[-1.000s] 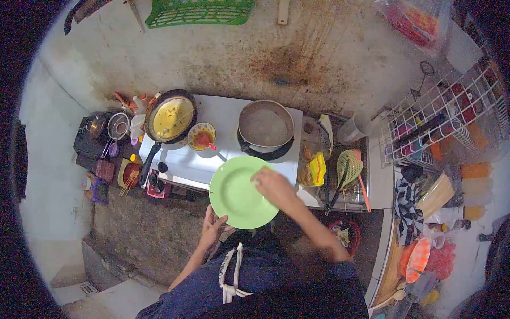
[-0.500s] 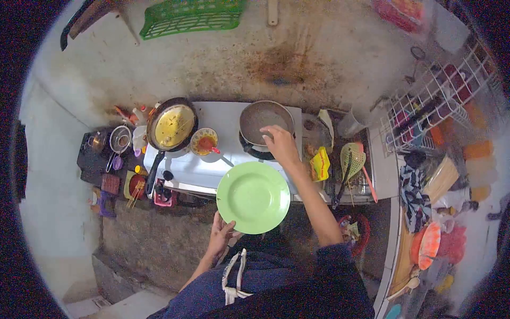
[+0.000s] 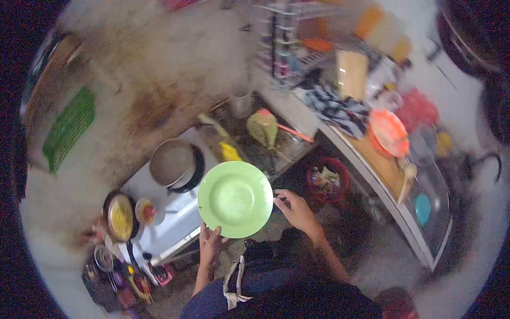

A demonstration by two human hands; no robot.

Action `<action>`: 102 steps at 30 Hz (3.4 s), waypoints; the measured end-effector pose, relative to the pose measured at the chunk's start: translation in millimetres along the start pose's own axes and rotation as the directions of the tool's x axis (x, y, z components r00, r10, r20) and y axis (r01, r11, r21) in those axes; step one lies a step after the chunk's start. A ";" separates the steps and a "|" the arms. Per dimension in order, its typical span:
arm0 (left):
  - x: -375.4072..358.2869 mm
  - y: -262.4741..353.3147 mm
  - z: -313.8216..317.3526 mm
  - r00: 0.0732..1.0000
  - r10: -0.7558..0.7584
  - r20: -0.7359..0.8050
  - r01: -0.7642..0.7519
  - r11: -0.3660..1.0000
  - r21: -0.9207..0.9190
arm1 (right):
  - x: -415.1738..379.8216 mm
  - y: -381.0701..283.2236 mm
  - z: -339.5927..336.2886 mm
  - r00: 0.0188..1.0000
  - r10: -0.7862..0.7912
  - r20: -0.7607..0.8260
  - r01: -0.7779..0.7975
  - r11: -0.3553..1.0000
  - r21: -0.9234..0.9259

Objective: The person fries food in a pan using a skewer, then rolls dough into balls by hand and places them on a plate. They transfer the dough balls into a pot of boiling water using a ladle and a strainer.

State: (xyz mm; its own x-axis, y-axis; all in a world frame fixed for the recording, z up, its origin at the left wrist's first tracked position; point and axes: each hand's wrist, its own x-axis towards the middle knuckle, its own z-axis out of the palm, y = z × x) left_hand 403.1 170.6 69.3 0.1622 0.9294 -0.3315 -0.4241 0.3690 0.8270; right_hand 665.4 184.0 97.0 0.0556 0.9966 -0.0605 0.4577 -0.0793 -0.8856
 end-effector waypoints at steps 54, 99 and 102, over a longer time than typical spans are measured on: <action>117.6 -263.0 670.1 0.813 0.426 0.397 -0.507 0.853 0.122 | -92.3 219.2 -531.0 0.715 0.252 -0.652 0.180 0.835 0.520; 20.0 -62.5 320.9 0.816 0.391 0.425 -0.068 0.796 -0.601 | -51.9 11.6 -133.5 0.465 -0.868 0.174 0.883 0.442 -0.158; -9.7 -93.7 278.6 0.872 0.445 0.203 -0.265 0.778 -0.570 | -23.8 -38.7 -95.0 0.667 -0.716 0.208 0.731 0.575 -0.366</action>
State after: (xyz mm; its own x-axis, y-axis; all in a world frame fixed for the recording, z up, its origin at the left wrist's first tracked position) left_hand 689.5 128.8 121.5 0.1333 0.9762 0.1712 -0.8805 0.0373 0.4726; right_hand 730.7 161.4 176.5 -0.4748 0.7259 0.4976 0.6289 0.6754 -0.3852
